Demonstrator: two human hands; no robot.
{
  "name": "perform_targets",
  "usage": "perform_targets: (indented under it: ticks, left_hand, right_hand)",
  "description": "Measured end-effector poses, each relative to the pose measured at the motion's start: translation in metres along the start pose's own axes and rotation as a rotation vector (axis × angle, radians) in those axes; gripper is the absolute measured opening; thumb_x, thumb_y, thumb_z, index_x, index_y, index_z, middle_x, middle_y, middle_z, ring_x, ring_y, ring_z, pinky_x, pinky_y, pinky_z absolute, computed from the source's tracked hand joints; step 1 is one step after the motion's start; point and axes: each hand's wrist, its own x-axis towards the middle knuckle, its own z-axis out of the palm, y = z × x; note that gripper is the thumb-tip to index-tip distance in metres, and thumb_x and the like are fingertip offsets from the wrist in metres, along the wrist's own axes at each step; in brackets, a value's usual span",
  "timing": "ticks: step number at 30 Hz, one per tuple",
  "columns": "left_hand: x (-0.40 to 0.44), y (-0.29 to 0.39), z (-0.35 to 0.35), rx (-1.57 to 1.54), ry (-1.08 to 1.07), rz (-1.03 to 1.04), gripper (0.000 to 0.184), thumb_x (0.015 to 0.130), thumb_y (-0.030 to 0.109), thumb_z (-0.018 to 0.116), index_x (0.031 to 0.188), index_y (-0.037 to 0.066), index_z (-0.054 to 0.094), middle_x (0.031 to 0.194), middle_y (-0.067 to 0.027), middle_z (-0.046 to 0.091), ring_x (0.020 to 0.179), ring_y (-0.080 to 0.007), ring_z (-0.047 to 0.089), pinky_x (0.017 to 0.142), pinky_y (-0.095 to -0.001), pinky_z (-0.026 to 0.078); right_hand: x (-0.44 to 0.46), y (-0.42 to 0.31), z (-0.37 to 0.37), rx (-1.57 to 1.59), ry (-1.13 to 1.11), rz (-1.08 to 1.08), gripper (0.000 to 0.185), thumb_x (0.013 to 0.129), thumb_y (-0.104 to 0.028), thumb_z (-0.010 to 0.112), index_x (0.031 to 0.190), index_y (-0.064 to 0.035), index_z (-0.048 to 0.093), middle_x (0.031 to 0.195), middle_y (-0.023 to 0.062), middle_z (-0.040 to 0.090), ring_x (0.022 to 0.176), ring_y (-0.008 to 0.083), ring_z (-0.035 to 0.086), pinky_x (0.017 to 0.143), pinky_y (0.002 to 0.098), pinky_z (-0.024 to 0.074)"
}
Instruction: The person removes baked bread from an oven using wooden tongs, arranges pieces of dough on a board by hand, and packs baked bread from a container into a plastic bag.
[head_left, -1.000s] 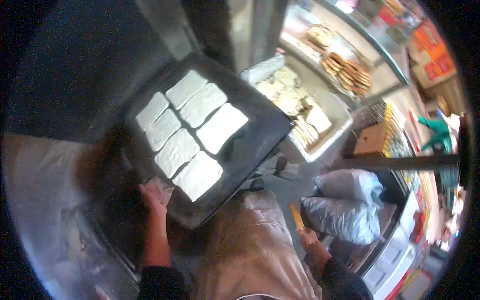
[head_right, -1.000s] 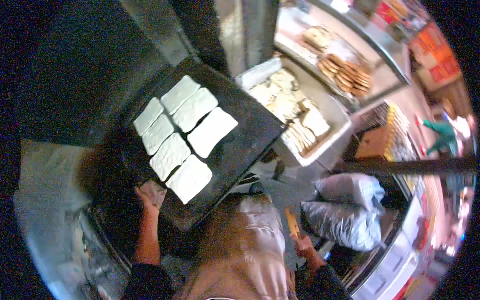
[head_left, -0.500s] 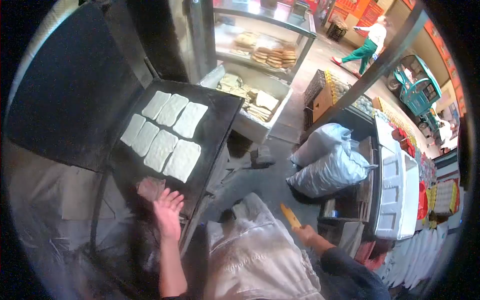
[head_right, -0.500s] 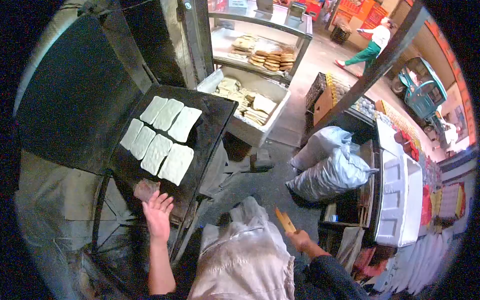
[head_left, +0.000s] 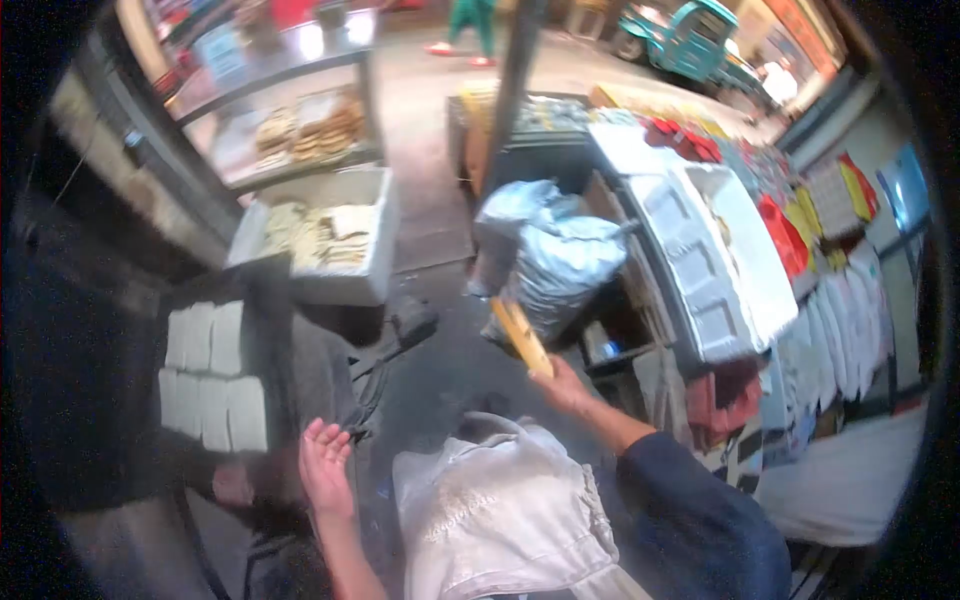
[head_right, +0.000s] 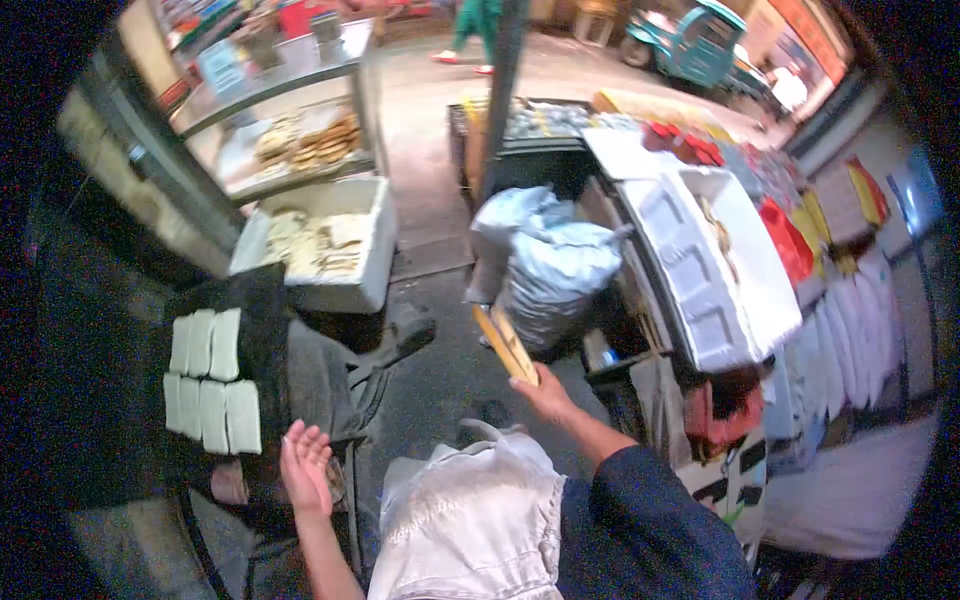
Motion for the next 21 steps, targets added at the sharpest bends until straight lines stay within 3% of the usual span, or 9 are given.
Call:
perform_targets:
  ticks: [2, 5, 10, 13, 18, 20, 21]
  left_hand:
    - [0.005, -0.021, 0.03, 0.002, 0.041, -0.151, 0.047, 0.104, 0.037, 0.047, 0.137, 0.004, 0.048, 0.116, -0.0099, 0.06, 0.105, -0.0215, 0.059, 0.093, -0.0367, 0.045]
    - [0.018, -0.063, 0.063, 0.085, -0.037, -0.255, 0.041, 0.104, 0.037, 0.05, 0.132, 0.008, 0.053, 0.108, -0.0057, 0.066, 0.093, -0.0174, 0.064, 0.082, -0.0313, 0.051]
    - [0.039, -0.093, 0.117, 0.197, -0.141, -0.342, 0.038, 0.104, 0.033, 0.05, 0.131, 0.006, 0.053, 0.108, -0.0068, 0.066, 0.093, -0.0179, 0.066, 0.078, -0.0298, 0.052]
    - [0.051, -0.105, 0.129, 0.253, -0.139, -0.354, 0.038, 0.104, 0.032, 0.05, 0.131, 0.006, 0.053, 0.108, -0.0068, 0.066, 0.092, -0.018, 0.066, 0.077, -0.0289, 0.052]
    - [0.041, -0.115, 0.102, 0.365, 0.026, -0.412, 0.038, 0.103, 0.034, 0.051, 0.13, 0.006, 0.054, 0.106, -0.0068, 0.066, 0.09, -0.0175, 0.066, 0.073, -0.0285, 0.052]
    - [0.029, -0.122, 0.081, 0.392, 0.089, -0.421, 0.038, 0.103, 0.033, 0.051, 0.129, 0.007, 0.054, 0.105, -0.0071, 0.066, 0.088, -0.0176, 0.066, 0.072, -0.0283, 0.052]
    - [0.022, -0.125, 0.071, 0.414, 0.124, -0.426, 0.037, 0.103, 0.033, 0.051, 0.128, 0.007, 0.054, 0.105, -0.0073, 0.066, 0.087, -0.0177, 0.066, 0.07, -0.0282, 0.052]
  right_hand:
    - [0.018, 0.016, -0.04, 0.059, 0.162, 0.06, 0.077, 0.082, -0.044, 0.075, 0.14, -0.0042, 0.045, 0.119, 0.0198, 0.065, 0.109, 0.028, 0.062, 0.094, 0.0388, 0.0485]
    - [0.032, 0.018, -0.103, 0.063, 0.446, -0.062, 0.077, 0.081, -0.036, 0.076, 0.141, -0.0024, 0.042, 0.115, 0.0182, 0.064, 0.104, 0.0286, 0.063, 0.092, 0.0385, 0.0487]
    - [0.057, 0.008, -0.172, 0.039, 0.539, -0.014, 0.081, 0.078, -0.039, 0.079, 0.14, -0.0012, 0.044, 0.115, 0.0185, 0.064, 0.104, 0.0283, 0.064, 0.092, 0.0386, 0.0491]
    - [0.098, 0.019, -0.191, 0.005, 0.424, 0.087, 0.091, 0.073, -0.046, 0.081, 0.142, -0.0005, 0.043, 0.119, 0.0217, 0.063, 0.107, 0.032, 0.063, 0.094, 0.0397, 0.0487]
    - [0.18, 0.012, -0.193, -0.059, 0.481, 0.032, 0.096, 0.073, -0.047, 0.081, 0.145, 0.0006, 0.038, 0.126, 0.0269, 0.059, 0.119, 0.0406, 0.057, 0.1, 0.0438, 0.0452]
    - [0.212, 0.012, -0.186, -0.139, 0.593, -0.02, 0.085, 0.075, -0.037, 0.08, 0.14, 0.0029, 0.043, 0.131, 0.0294, 0.056, 0.121, 0.0419, 0.055, 0.102, 0.0438, 0.0446]
    - [0.227, 0.019, -0.179, -0.166, 0.593, -0.019, 0.091, 0.074, -0.041, 0.081, 0.144, -0.0012, 0.039, 0.132, 0.0287, 0.055, 0.123, 0.0427, 0.053, 0.102, 0.0459, 0.0438]
